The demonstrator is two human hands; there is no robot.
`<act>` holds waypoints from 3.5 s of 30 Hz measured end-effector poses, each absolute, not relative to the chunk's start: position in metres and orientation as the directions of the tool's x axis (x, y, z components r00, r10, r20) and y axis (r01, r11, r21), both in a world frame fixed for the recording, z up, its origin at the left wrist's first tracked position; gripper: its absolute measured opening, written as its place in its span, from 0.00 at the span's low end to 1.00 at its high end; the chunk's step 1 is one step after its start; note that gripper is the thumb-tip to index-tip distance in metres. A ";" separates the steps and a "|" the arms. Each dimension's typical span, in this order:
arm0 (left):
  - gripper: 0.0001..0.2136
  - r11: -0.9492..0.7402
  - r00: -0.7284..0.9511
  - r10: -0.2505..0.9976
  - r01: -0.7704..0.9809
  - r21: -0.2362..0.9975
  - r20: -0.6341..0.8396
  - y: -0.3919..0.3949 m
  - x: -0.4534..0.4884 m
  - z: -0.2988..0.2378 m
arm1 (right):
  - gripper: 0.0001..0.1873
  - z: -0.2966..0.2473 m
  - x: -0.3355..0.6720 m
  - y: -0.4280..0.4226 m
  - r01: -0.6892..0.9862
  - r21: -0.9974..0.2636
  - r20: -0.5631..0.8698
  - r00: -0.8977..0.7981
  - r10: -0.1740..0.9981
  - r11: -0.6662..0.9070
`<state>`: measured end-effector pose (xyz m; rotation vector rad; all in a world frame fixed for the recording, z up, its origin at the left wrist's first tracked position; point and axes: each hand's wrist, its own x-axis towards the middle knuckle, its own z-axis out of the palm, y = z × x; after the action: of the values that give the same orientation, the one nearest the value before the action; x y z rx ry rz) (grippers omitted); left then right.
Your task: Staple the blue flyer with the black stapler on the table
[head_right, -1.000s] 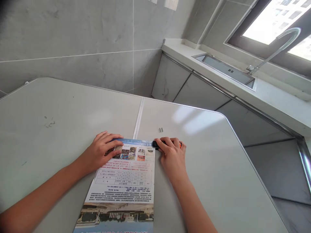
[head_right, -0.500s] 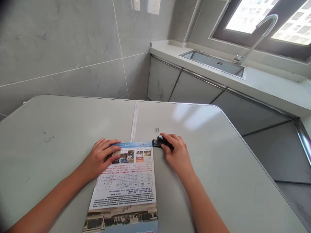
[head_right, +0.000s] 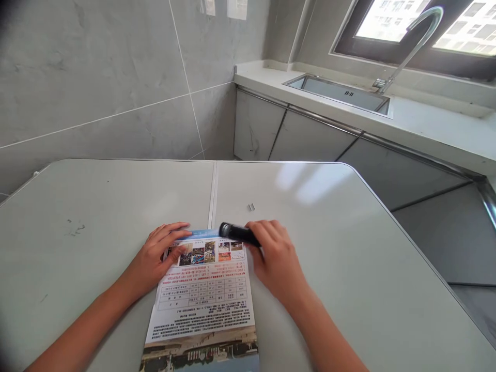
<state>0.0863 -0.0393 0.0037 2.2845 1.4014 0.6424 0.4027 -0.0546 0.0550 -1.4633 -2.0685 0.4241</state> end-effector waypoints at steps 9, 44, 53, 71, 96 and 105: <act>0.12 -0.287 0.265 0.954 0.664 0.690 0.142 -0.039 0.086 0.013 | 0.13 0.051 0.337 -0.103 0.517 -0.611 0.022 -0.746 0.666 0.600; 0.12 -0.087 0.066 0.996 0.449 0.890 0.064 -0.039 0.077 0.014 | 0.23 0.038 0.479 -0.022 0.768 -0.631 0.182 0.010 0.983 0.109; 0.08 0.131 -0.098 0.959 -0.679 0.722 -0.267 -0.016 0.044 0.013 | 0.19 -0.005 0.508 -0.004 0.862 -0.459 0.113 0.298 0.948 -0.216; 0.09 0.106 -0.064 0.951 -0.852 0.513 -0.303 -0.016 0.039 0.016 | 0.21 0.008 0.497 -0.010 0.805 -0.593 0.267 0.223 0.938 -0.023; 0.12 -0.394 0.401 0.908 0.725 0.566 0.118 -0.038 0.086 0.007 | 0.35 0.044 0.358 -0.074 0.155 -0.822 0.040 -0.944 0.327 0.548; 0.12 -0.322 0.371 0.924 0.616 0.719 0.096 -0.035 0.076 0.020 | 0.35 0.031 0.335 -0.085 0.189 -0.873 0.047 -0.884 0.465 0.449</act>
<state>0.0759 -0.0355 0.0201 2.0472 1.3241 0.6806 0.3352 -0.0849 0.0314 -0.5623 -2.4233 1.4077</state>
